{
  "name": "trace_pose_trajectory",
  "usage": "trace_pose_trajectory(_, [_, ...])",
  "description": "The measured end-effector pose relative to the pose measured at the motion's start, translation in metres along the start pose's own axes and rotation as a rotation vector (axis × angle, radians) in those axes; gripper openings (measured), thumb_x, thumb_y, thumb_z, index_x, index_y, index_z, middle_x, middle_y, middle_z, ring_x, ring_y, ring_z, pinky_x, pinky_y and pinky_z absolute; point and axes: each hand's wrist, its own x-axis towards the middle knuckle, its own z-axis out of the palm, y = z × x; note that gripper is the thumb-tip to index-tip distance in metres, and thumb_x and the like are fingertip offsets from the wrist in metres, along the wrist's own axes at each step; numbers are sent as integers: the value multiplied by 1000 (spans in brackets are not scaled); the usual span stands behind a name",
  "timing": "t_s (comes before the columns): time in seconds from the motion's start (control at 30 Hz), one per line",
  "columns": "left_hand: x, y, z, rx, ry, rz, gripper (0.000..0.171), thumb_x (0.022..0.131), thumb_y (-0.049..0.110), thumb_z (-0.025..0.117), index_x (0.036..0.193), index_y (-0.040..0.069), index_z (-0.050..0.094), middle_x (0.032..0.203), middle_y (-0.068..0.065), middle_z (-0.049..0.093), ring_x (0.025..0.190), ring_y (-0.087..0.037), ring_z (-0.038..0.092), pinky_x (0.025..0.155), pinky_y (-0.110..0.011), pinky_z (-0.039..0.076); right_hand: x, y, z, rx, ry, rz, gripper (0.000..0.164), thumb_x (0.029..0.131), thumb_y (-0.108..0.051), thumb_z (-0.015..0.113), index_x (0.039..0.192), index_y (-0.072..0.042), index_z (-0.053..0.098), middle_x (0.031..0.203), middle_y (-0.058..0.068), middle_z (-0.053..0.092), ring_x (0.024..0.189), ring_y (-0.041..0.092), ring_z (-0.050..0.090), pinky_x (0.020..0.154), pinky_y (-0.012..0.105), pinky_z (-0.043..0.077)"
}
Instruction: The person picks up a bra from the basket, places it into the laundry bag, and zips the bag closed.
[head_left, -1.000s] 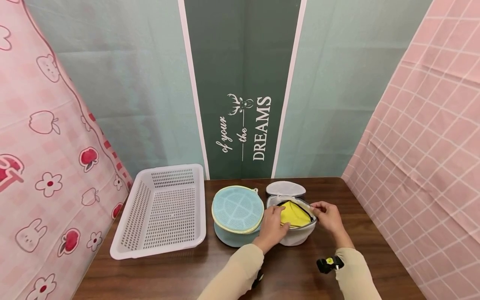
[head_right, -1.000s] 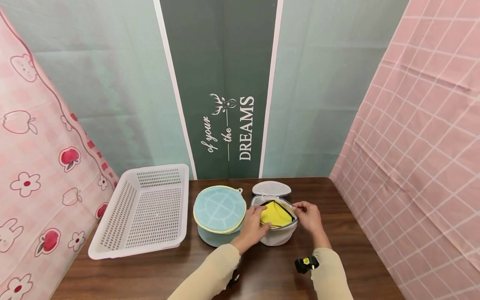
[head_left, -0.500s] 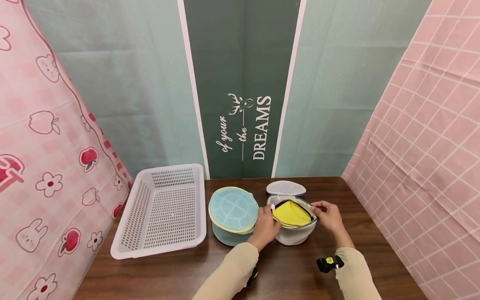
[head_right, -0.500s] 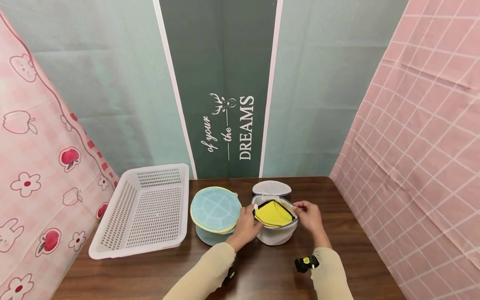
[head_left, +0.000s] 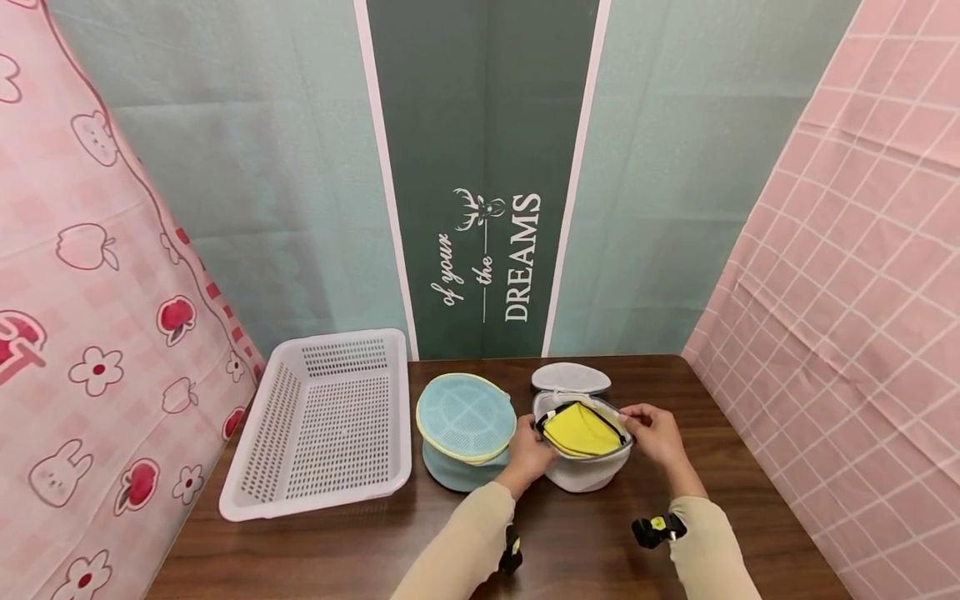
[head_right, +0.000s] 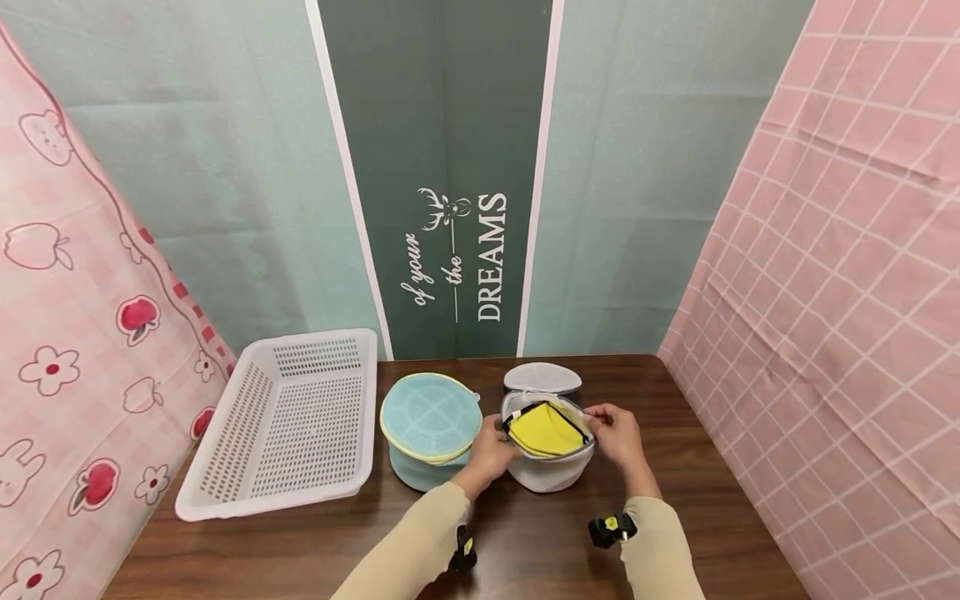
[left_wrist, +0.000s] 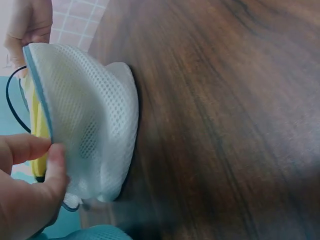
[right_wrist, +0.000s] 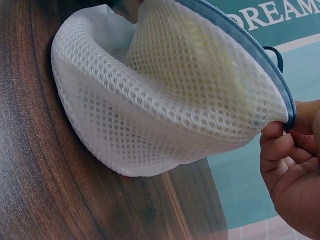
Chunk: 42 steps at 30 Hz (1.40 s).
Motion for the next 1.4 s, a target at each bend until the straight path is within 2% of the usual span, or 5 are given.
trace_pose_trajectory(0.3, [-1, 0, 4, -173, 16, -99, 69, 66, -15, 64, 130, -10, 39, 80, -9, 52, 62, -13, 47, 54, -26, 44, -1, 1, 1, 3, -8, 4, 16, 89, -6, 60, 95, 8, 63, 80, 12, 60, 64, 16, 52, 52, 27, 47])
trace_pose_trajectory(0.53, [-4, 5, 3, -172, 4, -80, 75, 63, -13, 62, 133, -13, 34, 58, 1, 47, 47, -9, 38, 46, -23, 33, -2, 2, 1, 5, -7, 10, 15, 89, -6, 59, 96, 7, 63, 78, 12, 59, 63, 17, 51, 52, 28, 47])
trace_pose_trajectory(0.8, [-4, 3, 3, -197, 4, -69, 65, 68, -11, 58, 130, -13, 38, 54, 4, 41, 44, -8, 35, 44, -22, 29, -3, 2, 0, 5, -16, 19, 17, 90, -7, 60, 98, 7, 62, 79, 10, 59, 64, 18, 51, 52, 28, 47])
trace_pose_trajectory(1.23, [-4, 7, 1, -318, -29, -113, 62, 69, -14, 59, 127, -11, 38, 61, -3, 50, 48, -13, 52, 49, -27, 48, -7, -5, -6, 22, 41, 32, 32, 92, -18, 59, 114, 5, 58, 97, 17, 61, 73, 15, 53, 59, 24, 46])
trace_pose_trajectory(1.4, [-3, 8, -1, -326, -37, -112, 61, 69, -14, 60, 126, -10, 39, 61, -3, 49, 49, -14, 54, 51, -33, 51, -10, -8, -6, -49, 41, -40, 31, 92, -19, 59, 114, 3, 59, 97, 17, 62, 79, 20, 55, 63, 24, 46])
